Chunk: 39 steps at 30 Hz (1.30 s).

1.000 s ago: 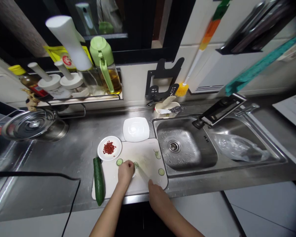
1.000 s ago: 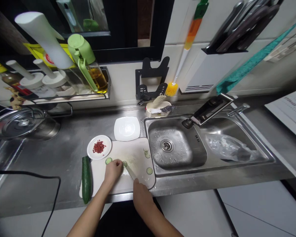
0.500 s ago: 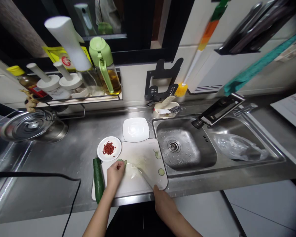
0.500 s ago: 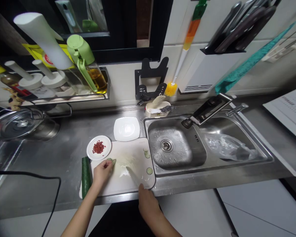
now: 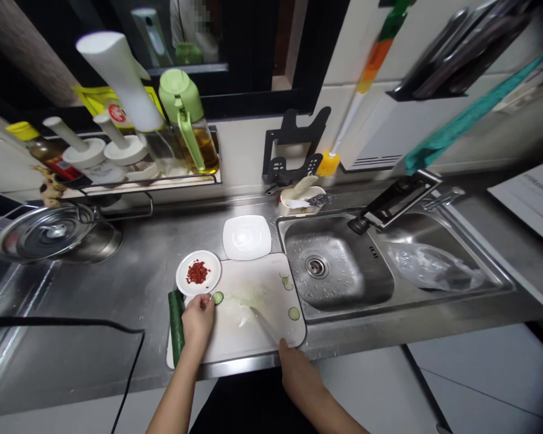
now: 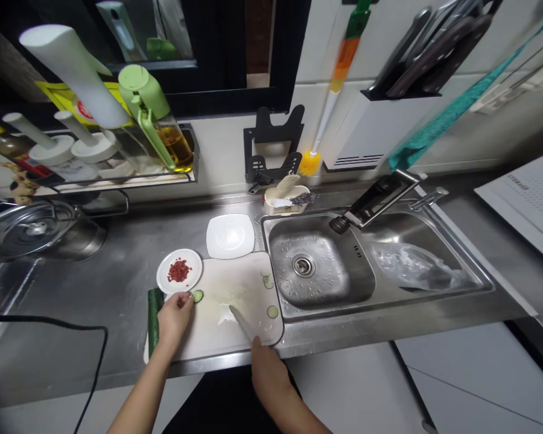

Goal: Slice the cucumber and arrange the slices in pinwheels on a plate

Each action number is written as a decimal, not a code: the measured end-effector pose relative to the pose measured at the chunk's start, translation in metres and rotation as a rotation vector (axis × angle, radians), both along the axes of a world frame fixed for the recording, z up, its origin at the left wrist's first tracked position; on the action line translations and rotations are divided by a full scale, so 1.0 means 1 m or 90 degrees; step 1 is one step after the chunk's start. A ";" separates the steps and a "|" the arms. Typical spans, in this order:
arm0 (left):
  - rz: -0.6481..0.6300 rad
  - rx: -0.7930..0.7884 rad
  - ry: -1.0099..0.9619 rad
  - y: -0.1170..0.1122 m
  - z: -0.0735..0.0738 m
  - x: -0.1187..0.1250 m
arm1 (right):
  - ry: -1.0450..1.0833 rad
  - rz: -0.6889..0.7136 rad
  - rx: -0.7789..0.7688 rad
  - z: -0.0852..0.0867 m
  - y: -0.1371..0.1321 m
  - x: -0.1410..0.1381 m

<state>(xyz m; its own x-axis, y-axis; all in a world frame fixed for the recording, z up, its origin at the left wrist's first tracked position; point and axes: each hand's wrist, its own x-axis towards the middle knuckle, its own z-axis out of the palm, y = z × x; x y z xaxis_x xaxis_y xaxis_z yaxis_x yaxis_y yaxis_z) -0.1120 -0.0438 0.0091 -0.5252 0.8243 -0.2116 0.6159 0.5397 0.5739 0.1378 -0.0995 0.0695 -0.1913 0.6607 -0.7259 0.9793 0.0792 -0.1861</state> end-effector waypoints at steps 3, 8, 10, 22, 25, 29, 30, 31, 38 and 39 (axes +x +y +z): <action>-0.066 0.039 -0.020 0.010 0.008 0.016 | -0.008 0.012 0.010 0.000 -0.002 -0.002; -0.352 0.021 -0.106 0.040 0.028 0.084 | -0.016 -0.005 0.037 0.006 -0.005 -0.006; -0.490 -0.040 -0.104 0.048 0.034 0.118 | -0.018 -0.015 0.054 0.007 -0.005 -0.007; -0.689 -0.196 0.032 0.042 0.015 0.183 | 0.020 -0.078 0.009 0.012 0.000 -0.007; -0.680 -0.187 0.010 0.043 0.016 0.182 | 0.015 -0.080 0.010 0.011 -0.001 -0.006; -0.681 -0.193 -0.016 0.045 0.016 0.183 | 0.031 -0.087 0.030 0.005 -0.003 -0.005; -0.670 -0.195 -0.021 0.045 0.016 0.183 | 0.027 -0.088 0.031 0.004 -0.004 -0.005; -0.658 -0.197 -0.027 0.045 0.015 0.183 | 0.024 -0.087 0.030 0.003 -0.004 -0.004; -0.630 -0.222 -0.046 0.049 0.009 0.182 | 0.014 -0.067 0.034 0.009 -0.002 -0.005; -0.629 -0.220 -0.049 0.049 0.009 0.181 | 0.008 -0.064 0.035 0.010 -0.002 -0.006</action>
